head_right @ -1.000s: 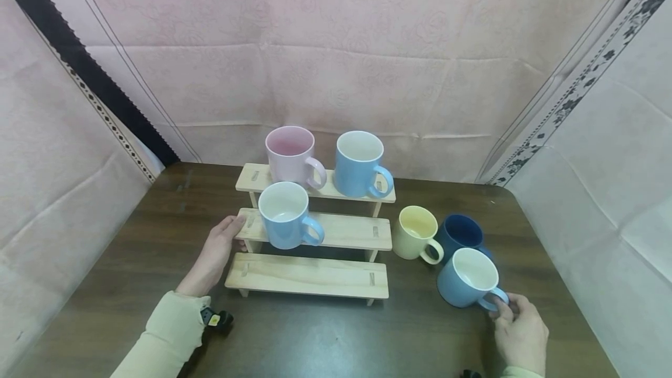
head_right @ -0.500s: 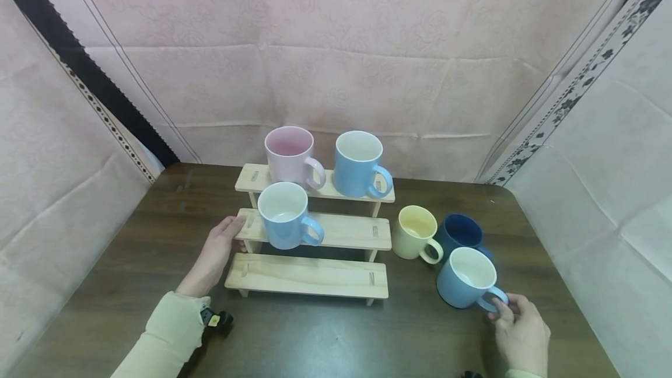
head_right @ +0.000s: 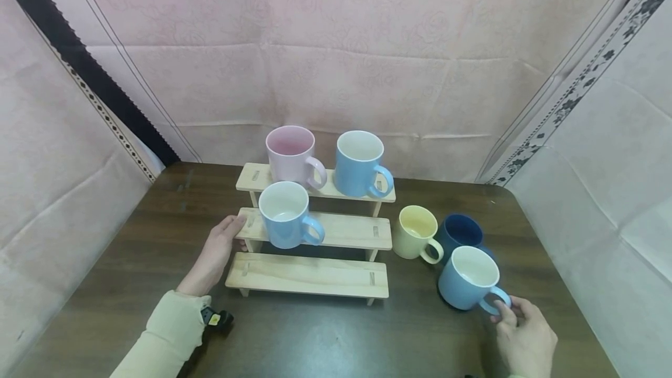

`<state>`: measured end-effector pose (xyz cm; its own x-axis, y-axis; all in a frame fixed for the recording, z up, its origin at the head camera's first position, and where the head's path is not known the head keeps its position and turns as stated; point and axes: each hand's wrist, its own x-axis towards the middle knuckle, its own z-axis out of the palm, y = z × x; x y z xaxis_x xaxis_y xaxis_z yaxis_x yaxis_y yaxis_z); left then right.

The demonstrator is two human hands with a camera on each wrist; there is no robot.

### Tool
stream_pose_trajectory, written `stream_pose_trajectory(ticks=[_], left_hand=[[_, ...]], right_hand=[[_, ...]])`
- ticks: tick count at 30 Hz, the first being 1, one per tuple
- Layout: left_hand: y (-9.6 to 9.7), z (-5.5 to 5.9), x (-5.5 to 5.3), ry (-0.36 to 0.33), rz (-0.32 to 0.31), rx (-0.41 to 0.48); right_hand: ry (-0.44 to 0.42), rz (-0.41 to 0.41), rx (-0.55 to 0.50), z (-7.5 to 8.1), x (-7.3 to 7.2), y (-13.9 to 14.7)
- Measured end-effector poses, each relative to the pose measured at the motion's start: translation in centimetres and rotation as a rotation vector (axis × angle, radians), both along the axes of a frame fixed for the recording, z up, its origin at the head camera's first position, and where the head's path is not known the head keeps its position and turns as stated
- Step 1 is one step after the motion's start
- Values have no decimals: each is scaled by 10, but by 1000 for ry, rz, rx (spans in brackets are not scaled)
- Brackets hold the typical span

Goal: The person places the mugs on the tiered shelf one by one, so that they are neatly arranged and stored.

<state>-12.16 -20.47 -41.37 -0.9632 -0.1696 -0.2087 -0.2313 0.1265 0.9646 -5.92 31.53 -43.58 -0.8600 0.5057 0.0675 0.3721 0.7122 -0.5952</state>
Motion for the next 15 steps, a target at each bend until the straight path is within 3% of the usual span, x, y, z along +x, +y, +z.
stream_pose_trajectory(ticks=[15], left_hand=[[1,0,0,-1,3,-5]], right_hand=[[156,8,-23,14,8,-11]])
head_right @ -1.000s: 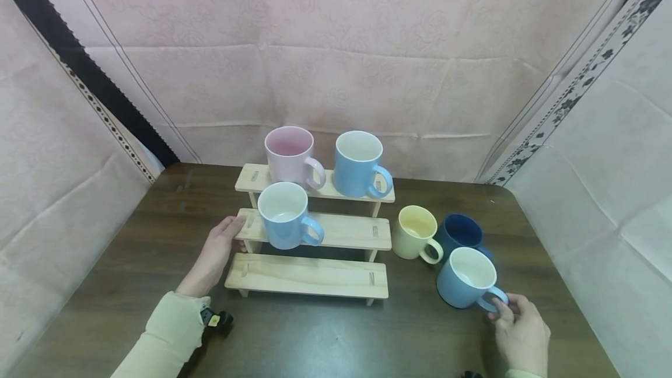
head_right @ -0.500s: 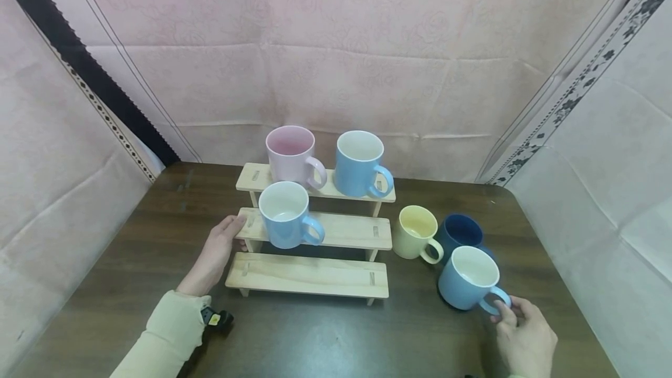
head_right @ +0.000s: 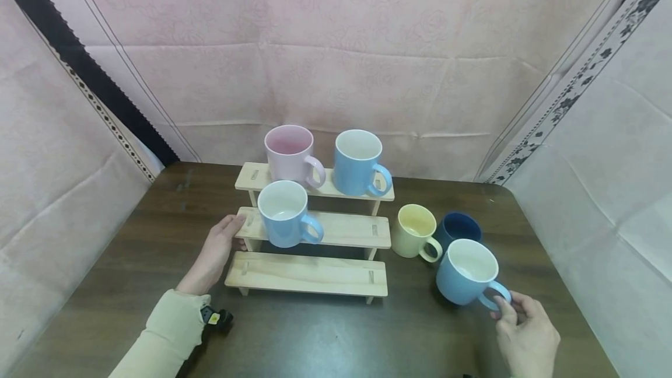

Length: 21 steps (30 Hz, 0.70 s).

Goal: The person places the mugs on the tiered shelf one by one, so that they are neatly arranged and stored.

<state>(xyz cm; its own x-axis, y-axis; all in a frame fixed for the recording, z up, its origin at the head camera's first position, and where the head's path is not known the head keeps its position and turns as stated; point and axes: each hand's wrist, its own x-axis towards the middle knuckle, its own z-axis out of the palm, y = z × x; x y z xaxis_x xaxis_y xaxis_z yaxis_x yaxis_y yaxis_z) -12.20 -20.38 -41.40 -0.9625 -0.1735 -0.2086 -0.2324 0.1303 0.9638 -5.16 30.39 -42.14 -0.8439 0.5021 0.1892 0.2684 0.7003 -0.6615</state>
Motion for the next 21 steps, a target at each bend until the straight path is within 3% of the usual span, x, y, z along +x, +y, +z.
stream_pose_trajectory(ticks=[21], left_hand=[[0,-1,0,8,6,1]], right_hand=[[87,4,-115,29,6,-30]])
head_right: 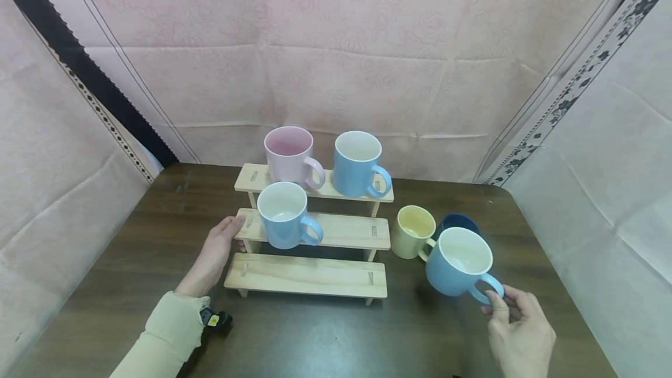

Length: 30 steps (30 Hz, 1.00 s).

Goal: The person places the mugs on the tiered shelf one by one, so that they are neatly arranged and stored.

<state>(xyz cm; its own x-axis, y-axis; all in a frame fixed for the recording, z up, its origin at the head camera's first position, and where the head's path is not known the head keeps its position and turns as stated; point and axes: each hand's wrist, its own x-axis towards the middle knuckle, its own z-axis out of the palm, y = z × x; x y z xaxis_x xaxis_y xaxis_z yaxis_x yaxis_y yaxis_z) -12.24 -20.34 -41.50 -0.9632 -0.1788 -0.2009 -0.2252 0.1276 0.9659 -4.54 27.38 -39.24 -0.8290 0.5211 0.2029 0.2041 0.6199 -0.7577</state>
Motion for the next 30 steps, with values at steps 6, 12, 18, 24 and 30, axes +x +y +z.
stream_pose_trajectory(ticks=[6,12,18,24,30], left_hand=[[-1,1,2,3,-10,0],[-1,1,2,-2,-9,2],[-1,1,1,-1,-4,4],[0,0,0,3,5,7],[0,0,0,6,4,11]], right_hand=[[76,23,1,6,-1,-11],[146,55,8,13,-3,-24],[213,109,33,16,-7,-37],[325,182,46,19,-14,-51],[345,242,-4,22,-18,-61]])
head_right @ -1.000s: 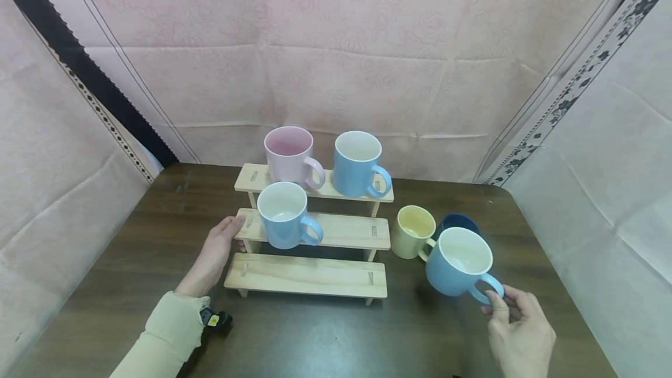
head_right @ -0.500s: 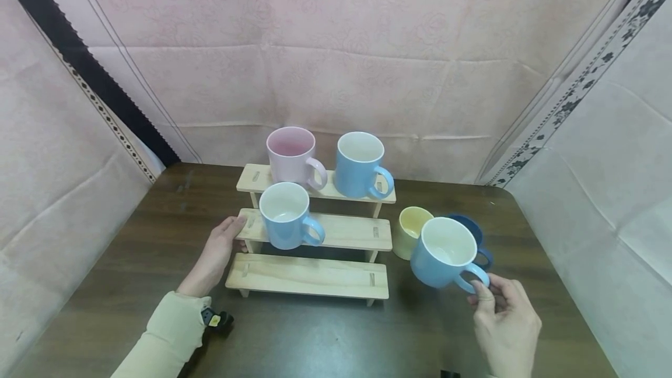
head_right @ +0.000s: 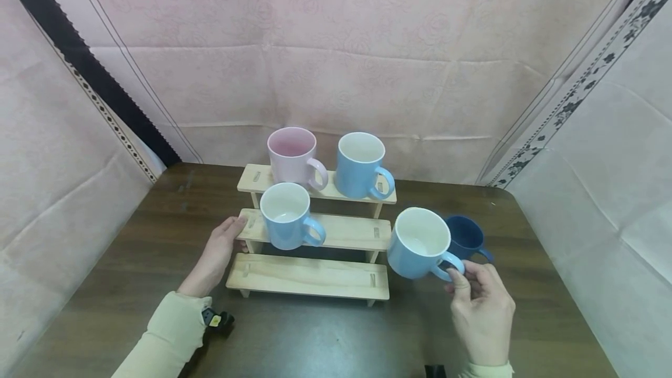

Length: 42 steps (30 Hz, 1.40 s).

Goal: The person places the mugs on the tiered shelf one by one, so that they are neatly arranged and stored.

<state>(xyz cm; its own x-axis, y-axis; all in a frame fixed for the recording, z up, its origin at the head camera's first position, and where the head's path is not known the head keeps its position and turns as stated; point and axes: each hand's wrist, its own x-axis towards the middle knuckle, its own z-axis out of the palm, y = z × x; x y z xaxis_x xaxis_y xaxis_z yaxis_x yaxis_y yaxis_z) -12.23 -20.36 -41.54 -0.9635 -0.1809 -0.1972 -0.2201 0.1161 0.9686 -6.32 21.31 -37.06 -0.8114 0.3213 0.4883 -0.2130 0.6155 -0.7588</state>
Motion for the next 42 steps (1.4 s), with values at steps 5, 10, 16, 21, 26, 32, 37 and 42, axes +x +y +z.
stream_pose_trajectory(ticks=[5,10,16,21,26,32,37,42], left_hand=[[0,-1,0,1,5,-2],[0,-1,0,-4,4,-2],[-1,-3,-1,5,3,0],[-1,-2,-1,3,1,-7],[-1,-1,-1,4,2,-5],[0,-3,-1,16,8,-15],[0,-3,-1,16,8,-22],[0,-3,0,18,5,-24]], right_hand=[[17,40,-2,0,-3,-7],[16,69,-2,0,-5,-13],[16,92,23,1,-9,-20],[22,132,19,2,-13,-25],[19,171,23,3,-19,-32],[0,210,38,2,-28,-41],[11,247,23,0,-32,-48],[-31,237,24,-2,-37,-56]])
